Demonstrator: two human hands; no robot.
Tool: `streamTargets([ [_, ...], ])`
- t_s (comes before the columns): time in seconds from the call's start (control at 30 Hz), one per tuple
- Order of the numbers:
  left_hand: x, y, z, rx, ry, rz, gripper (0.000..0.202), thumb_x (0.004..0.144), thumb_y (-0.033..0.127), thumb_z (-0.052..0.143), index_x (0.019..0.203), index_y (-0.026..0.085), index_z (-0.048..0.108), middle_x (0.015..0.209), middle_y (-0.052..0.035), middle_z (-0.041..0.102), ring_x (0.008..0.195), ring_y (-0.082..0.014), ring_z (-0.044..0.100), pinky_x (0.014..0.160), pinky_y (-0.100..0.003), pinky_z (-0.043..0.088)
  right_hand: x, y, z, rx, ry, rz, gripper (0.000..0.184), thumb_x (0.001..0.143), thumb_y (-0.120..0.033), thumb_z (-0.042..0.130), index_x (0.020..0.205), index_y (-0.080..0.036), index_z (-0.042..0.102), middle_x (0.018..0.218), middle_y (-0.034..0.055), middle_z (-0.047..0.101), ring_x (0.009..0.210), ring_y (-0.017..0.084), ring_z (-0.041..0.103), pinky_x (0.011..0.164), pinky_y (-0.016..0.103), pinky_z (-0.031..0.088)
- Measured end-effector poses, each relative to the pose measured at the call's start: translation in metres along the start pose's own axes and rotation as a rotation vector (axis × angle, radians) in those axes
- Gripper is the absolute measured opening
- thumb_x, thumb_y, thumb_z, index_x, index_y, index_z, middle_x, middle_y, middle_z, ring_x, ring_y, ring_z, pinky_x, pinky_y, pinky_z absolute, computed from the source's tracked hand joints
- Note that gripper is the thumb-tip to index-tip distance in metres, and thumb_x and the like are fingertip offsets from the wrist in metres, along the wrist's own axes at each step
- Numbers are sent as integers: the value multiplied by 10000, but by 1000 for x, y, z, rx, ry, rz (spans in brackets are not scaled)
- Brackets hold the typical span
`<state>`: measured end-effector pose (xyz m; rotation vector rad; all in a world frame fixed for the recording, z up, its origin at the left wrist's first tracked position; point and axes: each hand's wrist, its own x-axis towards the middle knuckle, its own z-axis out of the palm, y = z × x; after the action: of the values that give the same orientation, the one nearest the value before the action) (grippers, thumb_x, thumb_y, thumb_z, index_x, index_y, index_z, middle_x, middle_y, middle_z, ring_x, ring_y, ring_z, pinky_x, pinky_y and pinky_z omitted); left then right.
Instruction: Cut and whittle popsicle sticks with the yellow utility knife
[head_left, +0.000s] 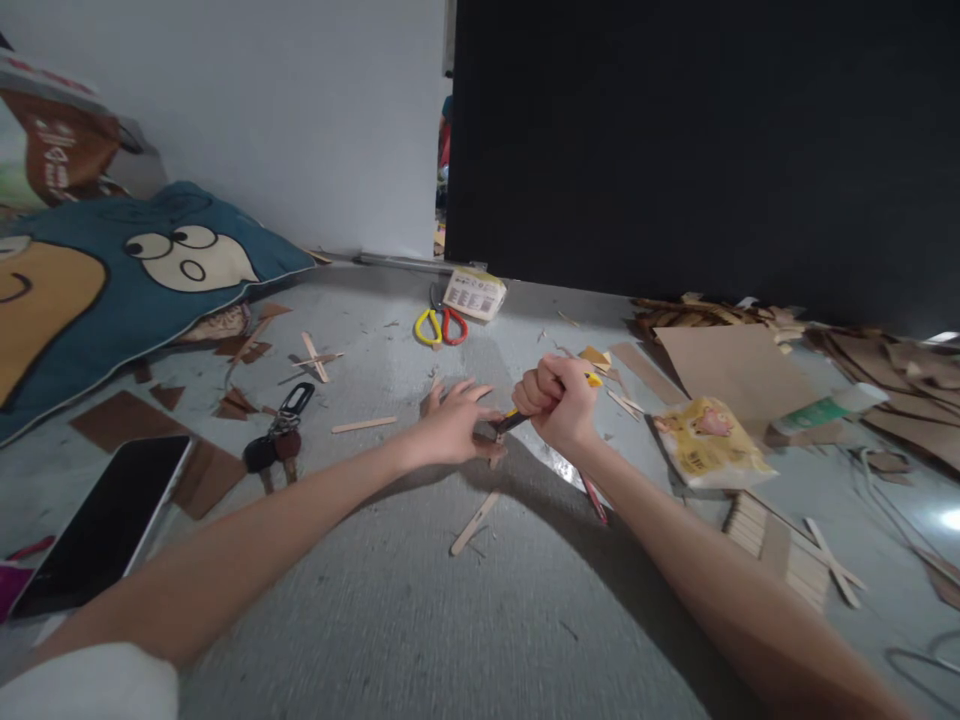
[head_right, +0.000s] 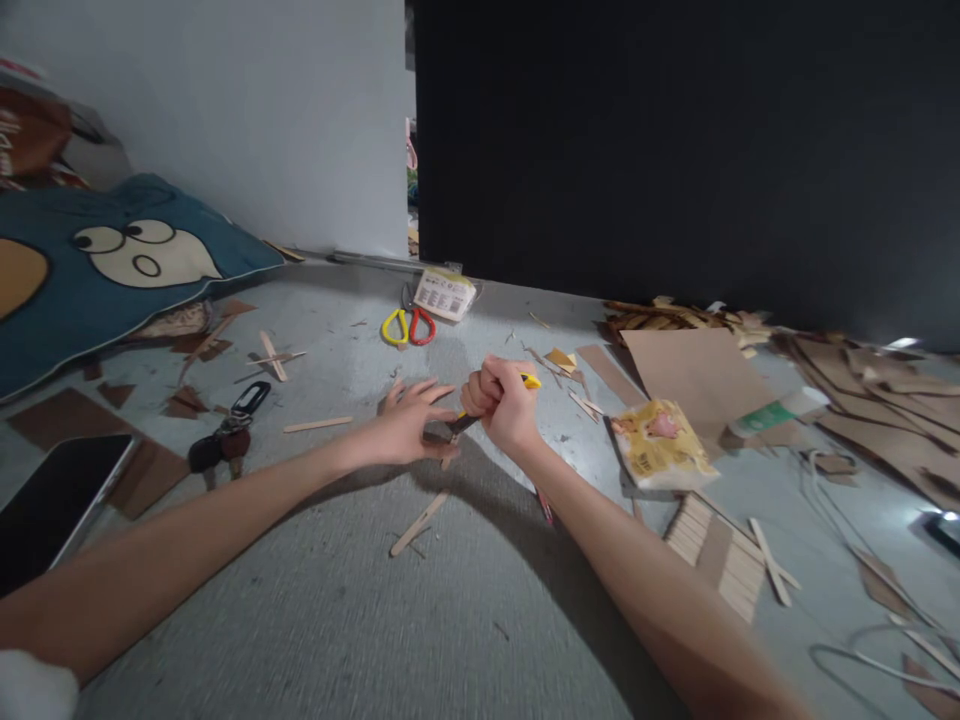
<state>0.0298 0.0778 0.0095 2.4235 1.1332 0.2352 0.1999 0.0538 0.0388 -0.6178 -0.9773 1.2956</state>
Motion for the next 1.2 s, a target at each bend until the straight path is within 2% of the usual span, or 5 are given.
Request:
streamTargets([
  [0.23,-21,25,18,109,257,-30,503,906,646,710,1121,207,828,1516,-177,614,1542,-447,377,1289,-703,108,-2,2,2,35,25,-48,586,798,-386,713,452,-237,265,409,-84,203,378,57,143,398,246,150],
  [0.6,-29,30,24,190,327,16,495,1007,612,569,1124,197,814,1507,-175,628,1551,-421,381,1294,-693,111,-12,6,12,-11,135,-148,551,801,-336,713,447,-231,305,421,-84,220,386,60,203,416,262,177],
  [0.73,-35,38,27,159,304,-15,627,919,704,645,1260,188,755,1523,-190,609,1557,-434,366,1288,-711,129,-15,10,16,-64,162,-188,590,813,-391,731,454,-235,289,431,-91,204,388,60,210,418,266,190],
  [0.87,-36,42,27,82,276,-57,572,889,668,701,1229,211,759,1523,-160,606,1547,-451,367,1270,-727,179,-18,10,19,-90,167,-216,617,818,-412,741,454,-233,276,423,-90,208,384,58,205,416,266,186],
  [1.2,-8,4,-5,32,-20,31,719,637,649,926,1282,369,773,1718,-85,393,1627,-458,202,1285,-725,71,-11,7,10,-51,176,-178,576,794,-377,714,460,-239,265,418,-93,207,385,59,185,399,247,192],
])
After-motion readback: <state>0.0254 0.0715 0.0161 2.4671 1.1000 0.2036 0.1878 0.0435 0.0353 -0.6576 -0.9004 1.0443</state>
